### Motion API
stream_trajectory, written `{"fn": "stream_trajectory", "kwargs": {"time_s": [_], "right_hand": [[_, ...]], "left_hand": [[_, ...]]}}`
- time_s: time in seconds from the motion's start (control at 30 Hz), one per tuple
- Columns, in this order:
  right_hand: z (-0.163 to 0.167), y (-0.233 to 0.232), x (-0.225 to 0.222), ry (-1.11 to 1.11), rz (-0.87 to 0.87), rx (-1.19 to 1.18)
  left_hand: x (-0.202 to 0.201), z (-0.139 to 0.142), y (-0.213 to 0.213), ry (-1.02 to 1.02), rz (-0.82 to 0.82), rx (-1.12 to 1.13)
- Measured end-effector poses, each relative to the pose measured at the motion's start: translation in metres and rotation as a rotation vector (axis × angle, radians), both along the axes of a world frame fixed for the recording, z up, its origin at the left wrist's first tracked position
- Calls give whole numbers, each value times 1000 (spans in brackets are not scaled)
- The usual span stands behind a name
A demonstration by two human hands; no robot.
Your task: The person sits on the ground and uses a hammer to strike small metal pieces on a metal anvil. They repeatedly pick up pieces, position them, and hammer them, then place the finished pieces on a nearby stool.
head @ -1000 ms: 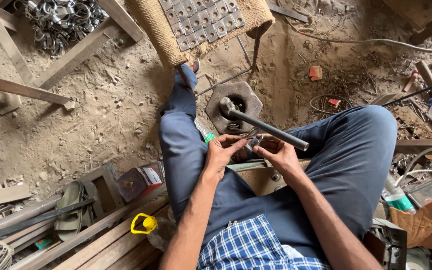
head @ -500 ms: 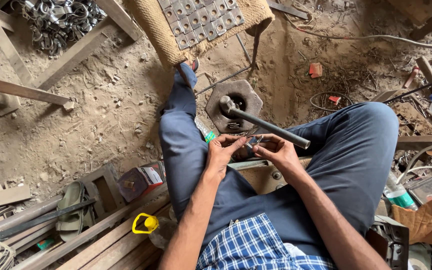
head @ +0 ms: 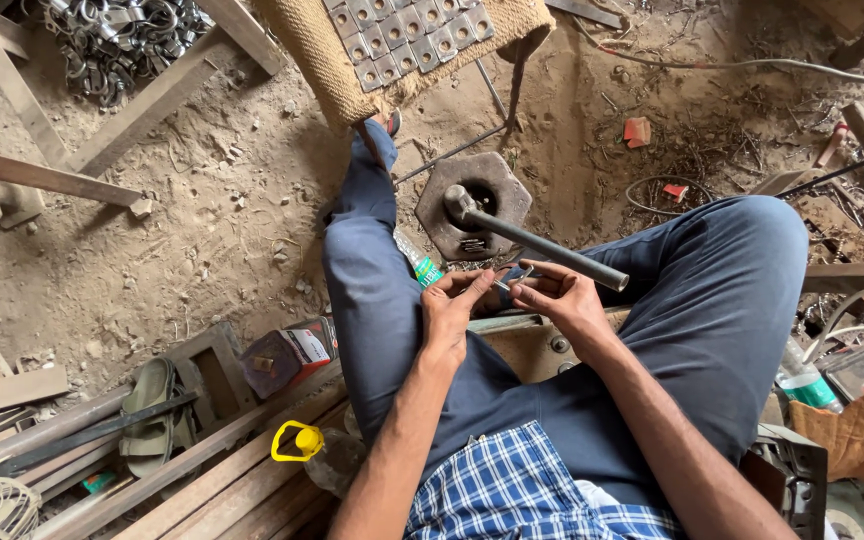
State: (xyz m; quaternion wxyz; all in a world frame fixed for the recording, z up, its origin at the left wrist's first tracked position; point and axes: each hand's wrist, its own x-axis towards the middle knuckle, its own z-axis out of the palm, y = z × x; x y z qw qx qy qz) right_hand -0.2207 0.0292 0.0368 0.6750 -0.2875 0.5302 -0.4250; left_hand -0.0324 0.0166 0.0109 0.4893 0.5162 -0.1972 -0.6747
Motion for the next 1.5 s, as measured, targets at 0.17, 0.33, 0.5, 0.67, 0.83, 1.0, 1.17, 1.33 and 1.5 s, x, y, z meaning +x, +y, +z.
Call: {"fn": "stream_trajectory", "kwargs": {"time_s": [0.17,0.33,0.5,0.67,0.83,1.0,1.17,1.33,1.5], "right_hand": [[1,0,-1,42,54,-6],[3,0,-1,77,78,-10],[2,1,-4,56,78,-16],[0,1,-3,42,76,-21],[-1,1,-4,35,55,-23],[0,-1,-3,27,71,12],[4,-1,-2,79,100,-14],[4,-1,-2,124,122,-18],[1,-1,-1,58,59,-33]], "left_hand": [[3,-1,-3,2,-19,11],[5,5,-8,-3,-79,49],[6,4,-7,-9,-93,13],[7,2,-5,-19,-77,-2],[7,2,-5,-26,-80,6],[7,1,-5,-17,-83,14],[7,0,-5,-19,-90,21],[6,0,-3,-23,-81,23],[6,-2,-4,-50,-78,53]]}}
